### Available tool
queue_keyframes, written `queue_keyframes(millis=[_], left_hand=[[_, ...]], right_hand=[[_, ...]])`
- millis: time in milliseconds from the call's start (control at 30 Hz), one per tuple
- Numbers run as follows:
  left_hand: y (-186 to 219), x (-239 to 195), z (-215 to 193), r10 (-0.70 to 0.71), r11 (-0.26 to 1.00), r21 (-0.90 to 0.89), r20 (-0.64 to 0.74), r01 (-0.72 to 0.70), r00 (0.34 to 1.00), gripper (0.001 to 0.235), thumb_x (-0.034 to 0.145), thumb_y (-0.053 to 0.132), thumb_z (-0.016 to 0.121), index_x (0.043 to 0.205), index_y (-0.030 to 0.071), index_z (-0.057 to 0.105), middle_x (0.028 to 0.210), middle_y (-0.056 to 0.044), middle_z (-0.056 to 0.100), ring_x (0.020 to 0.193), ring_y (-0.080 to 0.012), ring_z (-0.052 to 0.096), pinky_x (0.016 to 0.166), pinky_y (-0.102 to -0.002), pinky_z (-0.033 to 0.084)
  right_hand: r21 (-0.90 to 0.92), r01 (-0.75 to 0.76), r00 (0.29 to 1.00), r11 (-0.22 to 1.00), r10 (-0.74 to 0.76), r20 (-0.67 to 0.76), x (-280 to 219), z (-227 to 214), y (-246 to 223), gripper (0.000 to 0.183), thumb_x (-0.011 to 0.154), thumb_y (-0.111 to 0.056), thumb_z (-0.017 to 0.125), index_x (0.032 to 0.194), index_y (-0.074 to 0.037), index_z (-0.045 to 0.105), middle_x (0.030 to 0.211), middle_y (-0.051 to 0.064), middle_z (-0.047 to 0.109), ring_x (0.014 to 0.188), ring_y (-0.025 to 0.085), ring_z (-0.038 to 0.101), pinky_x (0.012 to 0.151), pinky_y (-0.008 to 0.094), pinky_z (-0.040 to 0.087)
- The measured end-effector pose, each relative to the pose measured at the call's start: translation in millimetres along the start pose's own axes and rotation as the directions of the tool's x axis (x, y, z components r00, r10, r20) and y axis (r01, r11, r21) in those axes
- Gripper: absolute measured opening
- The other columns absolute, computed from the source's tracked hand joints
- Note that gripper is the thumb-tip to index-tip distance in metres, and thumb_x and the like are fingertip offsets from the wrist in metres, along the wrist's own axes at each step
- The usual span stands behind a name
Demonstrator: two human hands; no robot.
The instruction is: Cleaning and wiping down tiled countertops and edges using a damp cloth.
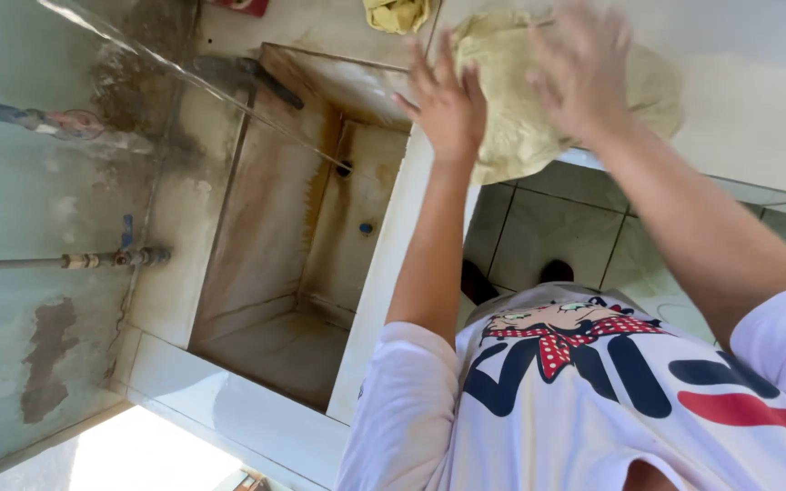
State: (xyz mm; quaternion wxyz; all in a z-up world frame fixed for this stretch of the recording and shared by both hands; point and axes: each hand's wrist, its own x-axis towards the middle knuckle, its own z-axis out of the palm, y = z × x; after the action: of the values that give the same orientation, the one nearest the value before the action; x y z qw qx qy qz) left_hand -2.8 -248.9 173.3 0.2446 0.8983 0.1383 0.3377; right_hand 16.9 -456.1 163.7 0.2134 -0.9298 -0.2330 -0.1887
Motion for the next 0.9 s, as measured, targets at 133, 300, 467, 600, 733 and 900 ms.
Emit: queue_keyframes(millis=[133,300,467,600,733,900], left_hand=[[23,-58,34,-0.063,0.971,0.226,0.552,-0.077,0.831,0.063,0.104,0.048,0.048,0.162,0.033,0.031,0.173,-0.014,0.020,0.160,-0.0367,0.020,0.123,-0.074,0.006],[32,-63,67,-0.179,0.927,0.355,0.707,-0.124,0.685,0.063,0.106,0.046,0.036,0.164,0.028,0.018,0.173,-0.007,0.006,0.159,-0.0363,-0.005,0.120,-0.071,-0.007],[35,-29,93,-0.253,0.886,0.439,0.729,-0.150,0.636,0.065,0.106,0.038,0.034,0.165,0.025,0.011,0.174,-0.004,0.002,0.160,-0.0347,-0.006,0.121,-0.068,-0.006],[17,5,146,-0.100,0.905,0.361,0.693,-0.223,0.714,0.067,0.107,0.039,0.038,0.165,0.013,0.017,0.174,-0.007,0.010,0.161,-0.0311,0.004,0.129,-0.054,0.004],[10,51,182,-0.007,0.911,0.308,0.679,-0.276,0.734,0.067,0.105,0.036,0.041,0.162,0.005,0.024,0.172,-0.011,0.018,0.160,-0.0297,0.010,0.130,-0.047,0.009],[-6,109,242,0.142,0.913,0.210,0.642,-0.351,0.754,0.059,0.108,0.031,0.039,0.161,0.005,0.030,0.170,-0.010,0.026,0.159,-0.0287,0.018,0.130,-0.045,0.014]], right_hand=[[0.002,-0.137,0.924,0.991,0.127,0.360,-50,28,0,0.064,0.107,-0.047,0.052,0.165,-0.021,0.039,0.174,0.024,0.010,0.162,0.044,0.005,0.123,0.070,0.004],[-0.010,-0.112,0.895,0.994,0.105,0.434,-35,28,18,0.064,0.106,-0.051,0.040,0.164,-0.027,0.030,0.174,0.018,0.007,0.159,0.038,-0.003,0.123,0.063,-0.003],[0.048,-0.085,0.873,0.995,0.051,0.485,0,41,38,0.064,0.107,-0.048,0.034,0.166,-0.024,0.027,0.172,0.013,0.011,0.160,0.034,-0.002,0.126,0.057,-0.005],[0.035,-0.064,0.898,0.997,0.042,0.438,41,60,55,0.060,0.110,-0.039,0.033,0.165,-0.017,0.028,0.174,0.015,0.014,0.160,0.033,0.002,0.126,0.056,-0.003],[0.088,-0.117,0.894,0.989,0.066,0.443,92,73,66,0.058,0.109,-0.030,0.034,0.165,-0.015,0.030,0.174,0.012,0.016,0.161,0.030,0.005,0.127,0.054,0.001],[0.043,-0.084,0.919,0.995,0.061,0.390,144,104,92,0.060,0.108,-0.026,0.039,0.165,-0.008,0.034,0.173,0.015,0.024,0.160,0.030,0.012,0.127,0.055,0.006]])
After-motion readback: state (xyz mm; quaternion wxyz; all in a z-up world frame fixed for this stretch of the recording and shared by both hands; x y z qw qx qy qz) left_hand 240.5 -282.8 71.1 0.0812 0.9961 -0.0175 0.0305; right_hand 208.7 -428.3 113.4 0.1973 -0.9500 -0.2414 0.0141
